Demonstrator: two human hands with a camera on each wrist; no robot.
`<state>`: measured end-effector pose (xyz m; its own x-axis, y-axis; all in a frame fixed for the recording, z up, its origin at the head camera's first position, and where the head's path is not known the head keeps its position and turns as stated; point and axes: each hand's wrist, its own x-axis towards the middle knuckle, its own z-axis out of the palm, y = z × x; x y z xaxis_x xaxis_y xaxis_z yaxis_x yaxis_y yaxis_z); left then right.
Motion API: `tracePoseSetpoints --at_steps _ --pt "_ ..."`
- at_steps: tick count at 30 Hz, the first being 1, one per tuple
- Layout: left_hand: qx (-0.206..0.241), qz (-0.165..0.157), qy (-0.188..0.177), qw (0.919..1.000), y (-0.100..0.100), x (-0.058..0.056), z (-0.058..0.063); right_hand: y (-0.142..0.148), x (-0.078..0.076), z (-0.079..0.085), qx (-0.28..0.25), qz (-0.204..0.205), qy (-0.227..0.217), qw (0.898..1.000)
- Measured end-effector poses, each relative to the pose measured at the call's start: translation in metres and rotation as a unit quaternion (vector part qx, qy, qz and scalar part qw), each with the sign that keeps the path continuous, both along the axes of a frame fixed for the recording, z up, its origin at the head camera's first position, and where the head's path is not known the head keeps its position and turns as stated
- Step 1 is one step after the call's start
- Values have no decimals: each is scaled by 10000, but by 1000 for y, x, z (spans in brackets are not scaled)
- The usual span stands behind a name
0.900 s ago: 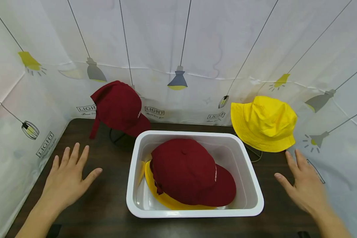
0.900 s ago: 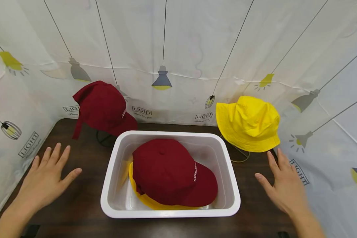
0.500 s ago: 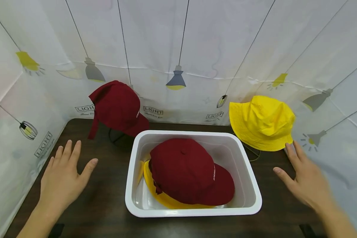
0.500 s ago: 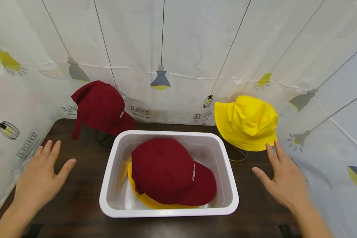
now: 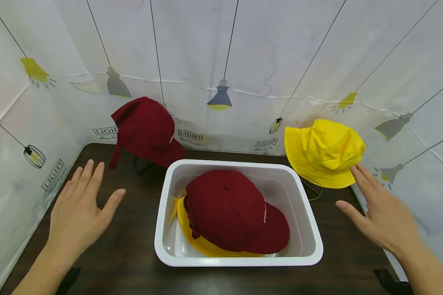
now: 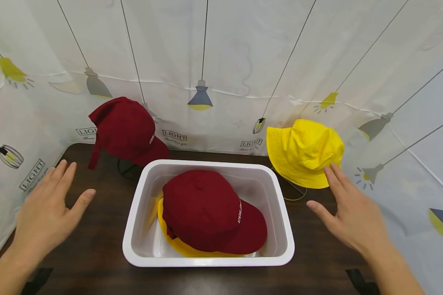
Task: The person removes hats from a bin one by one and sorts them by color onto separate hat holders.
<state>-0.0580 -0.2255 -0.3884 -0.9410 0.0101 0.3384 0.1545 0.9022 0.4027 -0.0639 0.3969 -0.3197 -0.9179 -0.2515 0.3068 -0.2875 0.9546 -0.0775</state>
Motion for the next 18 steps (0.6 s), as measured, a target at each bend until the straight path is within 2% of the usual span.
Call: tracePoseSetpoints --at_steps 7,14,18 --pt "159 -213 685 9973 11 2 4 -22 -4 14 112 182 -99 9997" --pt "136 -567 1414 9882 23 1 8 -43 -11 23 70 586 16 9983" --pt "120 -699 1487 9863 28 0 7 -56 -16 25 -57 761 7 9971"
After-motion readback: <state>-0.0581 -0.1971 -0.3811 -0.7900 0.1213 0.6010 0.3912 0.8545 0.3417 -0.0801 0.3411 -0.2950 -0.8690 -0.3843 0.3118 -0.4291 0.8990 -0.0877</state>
